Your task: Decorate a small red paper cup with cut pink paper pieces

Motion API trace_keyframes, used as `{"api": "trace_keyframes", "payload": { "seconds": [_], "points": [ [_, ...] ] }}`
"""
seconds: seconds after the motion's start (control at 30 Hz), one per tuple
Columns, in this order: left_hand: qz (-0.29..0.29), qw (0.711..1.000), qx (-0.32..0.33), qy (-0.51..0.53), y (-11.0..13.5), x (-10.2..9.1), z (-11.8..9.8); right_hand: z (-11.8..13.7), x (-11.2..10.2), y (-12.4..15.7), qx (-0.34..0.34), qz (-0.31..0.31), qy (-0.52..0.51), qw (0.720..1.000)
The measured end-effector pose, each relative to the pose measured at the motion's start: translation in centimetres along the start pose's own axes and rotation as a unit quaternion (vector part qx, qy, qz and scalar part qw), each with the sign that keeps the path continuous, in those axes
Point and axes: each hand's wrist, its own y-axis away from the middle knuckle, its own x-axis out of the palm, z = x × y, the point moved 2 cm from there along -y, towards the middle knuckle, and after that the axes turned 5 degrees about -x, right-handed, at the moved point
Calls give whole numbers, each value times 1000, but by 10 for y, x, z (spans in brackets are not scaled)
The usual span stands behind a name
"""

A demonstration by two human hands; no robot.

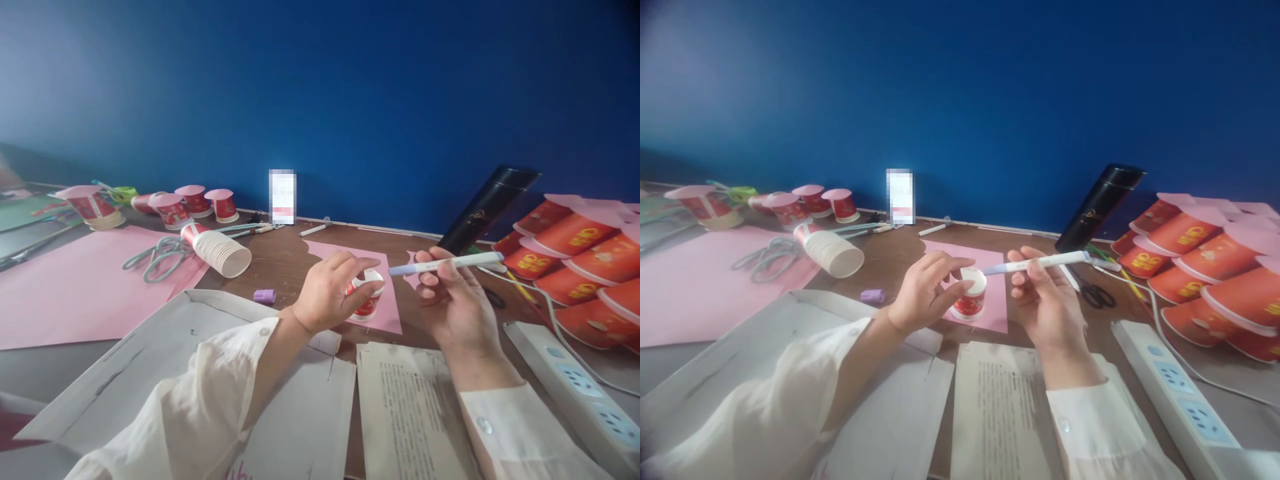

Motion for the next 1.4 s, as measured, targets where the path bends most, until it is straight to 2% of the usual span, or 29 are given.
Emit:
{"api": "trace_keyframes", "payload": {
  "seconds": [0.2,0.4,0.6,0.7,0.73,0.83,0.93,1.0,1.1,1.17,1.23,1.3,1.33,1.4],
  "points": [
    [30,993,51,-107,-1,-1,-14,-9,11,12,42,63,-8,997],
    [46,984,44,-169,-1,1,-15,-15,14,19,-2,97,36,995],
    [118,974,-8,-191,1,6,-20,-15,17,20,10,118,41,992],
    [134,970,-42,-199,2,8,-20,1,4,7,5,66,38,997],
    [126,969,-59,-203,1,7,-17,10,-5,1,-15,15,16,1000],
    [63,963,-140,-224,-3,-2,-1,27,-29,-19,-55,-40,-52,996],
    [30,931,-241,-273,-8,-14,23,16,-37,-26,-13,-52,-80,995],
    [79,888,-321,-320,-10,-19,40,0,-33,-23,7,-33,-78,996],
    [179,830,-385,-362,-9,-21,56,-21,-24,-17,27,-33,-62,997],
    [220,805,-406,-373,-8,-21,59,-25,-21,-15,34,-37,-58,997],
    [232,793,-427,-367,-7,-21,59,-24,-22,-14,36,-38,-53,997],
    [181,817,-420,-350,-8,-23,54,-22,-23,-13,38,-36,-44,998],
    [130,846,-392,-338,-9,-23,51,-21,-23,-12,39,-37,-38,998],
    [17,916,-283,-283,-10,-22,42,-20,-23,-11,43,-47,-27,998]
  ]
}}
